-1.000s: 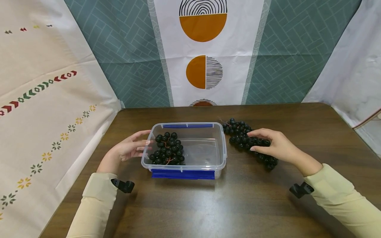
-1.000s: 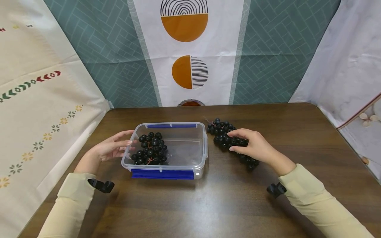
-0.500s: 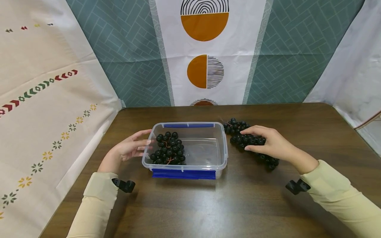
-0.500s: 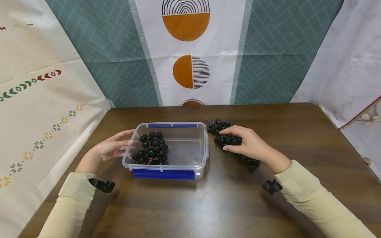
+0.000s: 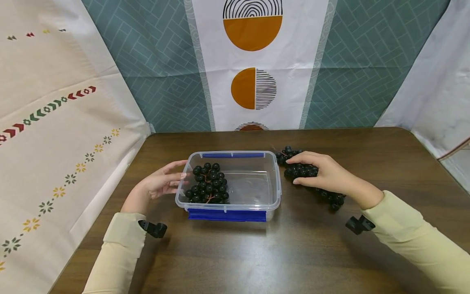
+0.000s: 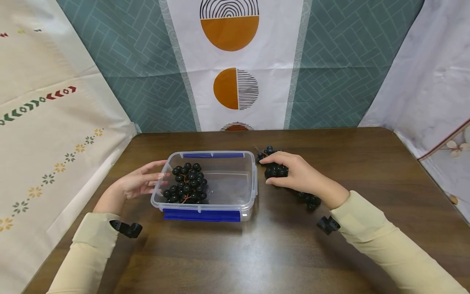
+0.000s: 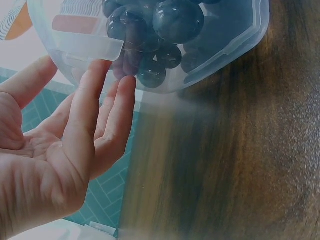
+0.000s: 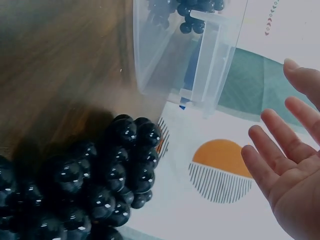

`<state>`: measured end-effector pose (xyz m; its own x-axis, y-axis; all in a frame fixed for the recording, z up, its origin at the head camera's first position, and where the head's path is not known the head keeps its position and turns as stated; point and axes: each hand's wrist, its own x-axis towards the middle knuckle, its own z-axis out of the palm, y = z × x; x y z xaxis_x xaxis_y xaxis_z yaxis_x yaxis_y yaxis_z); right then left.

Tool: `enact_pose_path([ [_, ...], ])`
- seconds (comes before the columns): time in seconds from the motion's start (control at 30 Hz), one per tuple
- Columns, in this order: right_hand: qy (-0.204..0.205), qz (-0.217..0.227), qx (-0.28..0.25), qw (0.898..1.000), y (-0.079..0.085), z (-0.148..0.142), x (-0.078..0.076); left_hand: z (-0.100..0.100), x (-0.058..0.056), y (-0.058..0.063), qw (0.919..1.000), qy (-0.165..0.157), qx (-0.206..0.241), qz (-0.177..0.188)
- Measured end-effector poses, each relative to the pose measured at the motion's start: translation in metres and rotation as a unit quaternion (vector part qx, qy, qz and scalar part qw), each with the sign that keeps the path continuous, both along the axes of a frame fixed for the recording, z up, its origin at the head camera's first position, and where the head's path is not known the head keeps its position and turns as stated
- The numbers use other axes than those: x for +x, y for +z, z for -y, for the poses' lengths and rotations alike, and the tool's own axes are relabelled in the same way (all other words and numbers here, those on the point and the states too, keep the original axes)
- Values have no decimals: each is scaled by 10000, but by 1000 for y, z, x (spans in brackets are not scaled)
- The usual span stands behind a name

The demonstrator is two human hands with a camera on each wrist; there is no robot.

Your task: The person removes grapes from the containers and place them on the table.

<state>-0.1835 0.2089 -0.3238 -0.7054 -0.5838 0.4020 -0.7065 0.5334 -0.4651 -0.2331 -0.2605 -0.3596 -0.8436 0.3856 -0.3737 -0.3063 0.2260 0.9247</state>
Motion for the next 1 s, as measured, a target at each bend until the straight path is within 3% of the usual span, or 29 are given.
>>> enact_pose_path([
  [0.37, 376, -40, 77, 9993, 10, 17, -8, 0, 1, 2, 9999, -89, 38, -51],
  [1.0, 1039, 245, 324, 9938, 11, 51, -20, -2, 1, 4, 10000, -78, 55, -12],
])
